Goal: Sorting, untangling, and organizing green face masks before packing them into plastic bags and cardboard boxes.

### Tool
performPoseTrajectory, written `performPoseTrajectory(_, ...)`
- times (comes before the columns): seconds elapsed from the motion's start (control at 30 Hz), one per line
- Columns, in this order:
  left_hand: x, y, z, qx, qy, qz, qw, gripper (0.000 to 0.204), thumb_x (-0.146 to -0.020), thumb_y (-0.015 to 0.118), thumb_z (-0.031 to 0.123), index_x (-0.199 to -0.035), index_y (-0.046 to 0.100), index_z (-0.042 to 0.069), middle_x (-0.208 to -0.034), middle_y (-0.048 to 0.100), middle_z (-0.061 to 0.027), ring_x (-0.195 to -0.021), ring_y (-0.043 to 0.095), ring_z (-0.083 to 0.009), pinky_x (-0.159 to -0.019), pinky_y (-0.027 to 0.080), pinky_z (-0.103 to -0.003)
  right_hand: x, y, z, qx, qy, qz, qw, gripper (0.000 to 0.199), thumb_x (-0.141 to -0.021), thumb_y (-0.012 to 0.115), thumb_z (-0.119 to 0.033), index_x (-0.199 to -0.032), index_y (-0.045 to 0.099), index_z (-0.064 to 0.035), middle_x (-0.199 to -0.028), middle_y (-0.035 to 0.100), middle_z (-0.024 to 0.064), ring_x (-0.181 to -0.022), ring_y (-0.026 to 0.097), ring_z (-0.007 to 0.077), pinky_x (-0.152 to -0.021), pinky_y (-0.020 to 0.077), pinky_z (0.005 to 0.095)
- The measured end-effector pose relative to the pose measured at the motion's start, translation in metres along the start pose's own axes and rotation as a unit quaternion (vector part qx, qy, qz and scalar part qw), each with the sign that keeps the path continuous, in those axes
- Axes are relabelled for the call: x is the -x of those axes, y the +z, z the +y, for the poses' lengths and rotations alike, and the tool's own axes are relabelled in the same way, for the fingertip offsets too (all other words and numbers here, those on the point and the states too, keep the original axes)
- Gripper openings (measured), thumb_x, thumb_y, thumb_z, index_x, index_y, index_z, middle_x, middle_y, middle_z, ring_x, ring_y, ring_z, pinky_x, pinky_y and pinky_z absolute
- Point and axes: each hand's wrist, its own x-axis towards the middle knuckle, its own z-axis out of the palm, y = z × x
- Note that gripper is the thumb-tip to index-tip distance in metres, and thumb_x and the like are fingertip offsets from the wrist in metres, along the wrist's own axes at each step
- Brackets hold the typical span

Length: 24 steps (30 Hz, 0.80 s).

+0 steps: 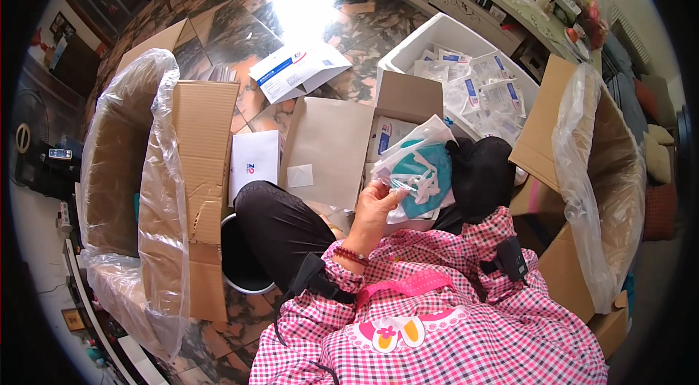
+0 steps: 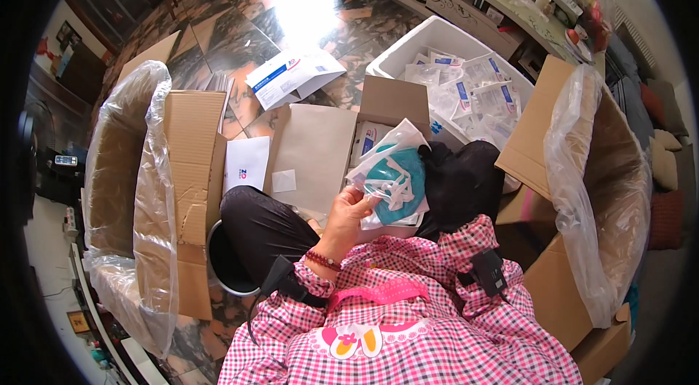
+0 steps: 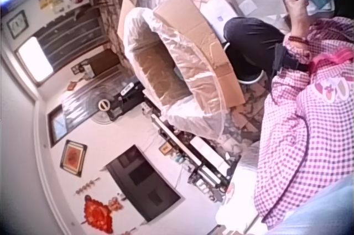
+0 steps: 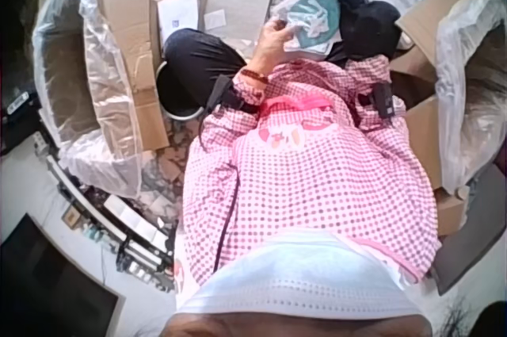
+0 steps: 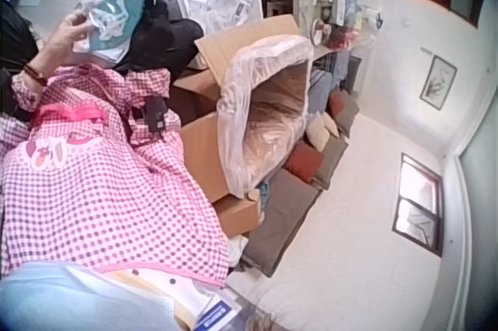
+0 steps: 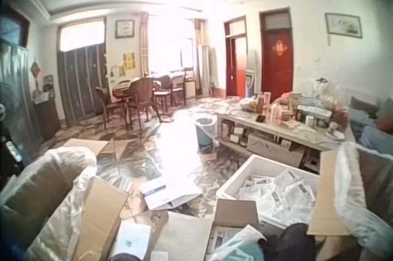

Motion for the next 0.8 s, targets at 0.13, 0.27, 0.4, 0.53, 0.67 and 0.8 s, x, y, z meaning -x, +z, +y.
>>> performPoseTrajectory(0.13, -0.012, -0.029, -0.009, -0.051, -0.027, 0.043, 0.997, 0.015, -0.089, 0.074, 0.014, -0.100, 0.068, 0.008, -0.078, 0.061, 0.0072, -0.060, 0.045, -0.0009, -0.054, 0.036, -0.019, 0.007, 0.037, 0.055, -0.219, 0.160, 0.056, 0.961, 0.022, -0.098, 0.057, -0.010, -0.113, 0.070, 0.0007, -0.096, 0.071, 0.0191, -0.095, 0.069, 0.0310, -0.081, 0.0527, 0.0364)
performPoseTrajectory(0.27, -0.022, -0.057, -0.015, -0.168, 0.015, 0.088, 0.982, 0.020, -0.088, 0.075, 0.015, -0.102, 0.066, 0.004, -0.078, 0.063, 0.0042, -0.064, 0.053, -0.0039, -0.056, 0.042, -0.021, -0.009, 0.027, 0.095, -0.289, 0.217, 0.161, 0.918, 0.024, -0.101, 0.055, -0.007, -0.120, 0.067, 0.0042, -0.113, 0.070, 0.0127, -0.099, 0.067, 0.0198, -0.086, 0.0533, 0.0307)
performPoseTrajectory(0.4, -0.023, -0.032, -0.011, -0.416, 0.189, 0.147, 0.877, 0.029, -0.086, 0.077, 0.017, -0.107, 0.064, 0.002, -0.085, 0.066, -0.0057, -0.071, 0.063, -0.0131, -0.063, 0.051, -0.027, -0.007, 0.041, 0.104, -0.324, 0.163, 0.183, 0.914, 0.024, -0.102, 0.056, -0.008, -0.120, 0.066, 0.0035, -0.112, 0.070, 0.0139, -0.096, 0.067, 0.0206, -0.085, 0.0530, 0.0298)
performPoseTrajectory(0.53, -0.012, 0.011, 0.045, -0.330, 0.293, 0.151, 0.885, 0.021, -0.087, 0.075, 0.009, -0.106, 0.068, 0.003, -0.087, 0.069, -0.0078, -0.080, 0.068, -0.0144, -0.070, 0.053, -0.025, 0.012, 0.065, 0.103, -0.426, 0.229, 0.140, 0.864, 0.024, -0.101, 0.056, -0.008, -0.122, 0.067, -0.0009, -0.114, 0.069, 0.0153, -0.098, 0.068, 0.0229, -0.085, 0.0538, 0.0310)
performPoseTrajectory(0.67, -0.008, 0.028, 0.065, -0.206, 0.236, 0.026, 0.949, 0.013, -0.091, 0.068, 0.002, -0.105, 0.069, 0.002, -0.094, 0.073, -0.0051, -0.082, 0.067, -0.0094, -0.072, 0.053, -0.023, 0.015, 0.066, 0.080, -0.489, 0.277, 0.097, 0.821, 0.025, -0.101, 0.057, -0.010, -0.121, 0.067, -0.0006, -0.113, 0.069, 0.0148, -0.097, 0.068, 0.0223, -0.085, 0.0536, 0.0308)
performPoseTrajectory(0.8, -0.007, 0.021, 0.051, -0.251, 0.158, 0.025, 0.955, 0.019, -0.090, 0.071, 0.006, -0.108, 0.069, 0.002, -0.090, 0.072, -0.0028, -0.079, 0.065, -0.0072, -0.072, 0.052, -0.022, 0.019, 0.062, 0.058, -0.531, 0.304, 0.054, 0.789, 0.025, -0.101, 0.057, -0.012, -0.121, 0.067, -0.0004, -0.112, 0.069, 0.0142, -0.096, 0.068, 0.0216, -0.085, 0.0533, 0.0306)
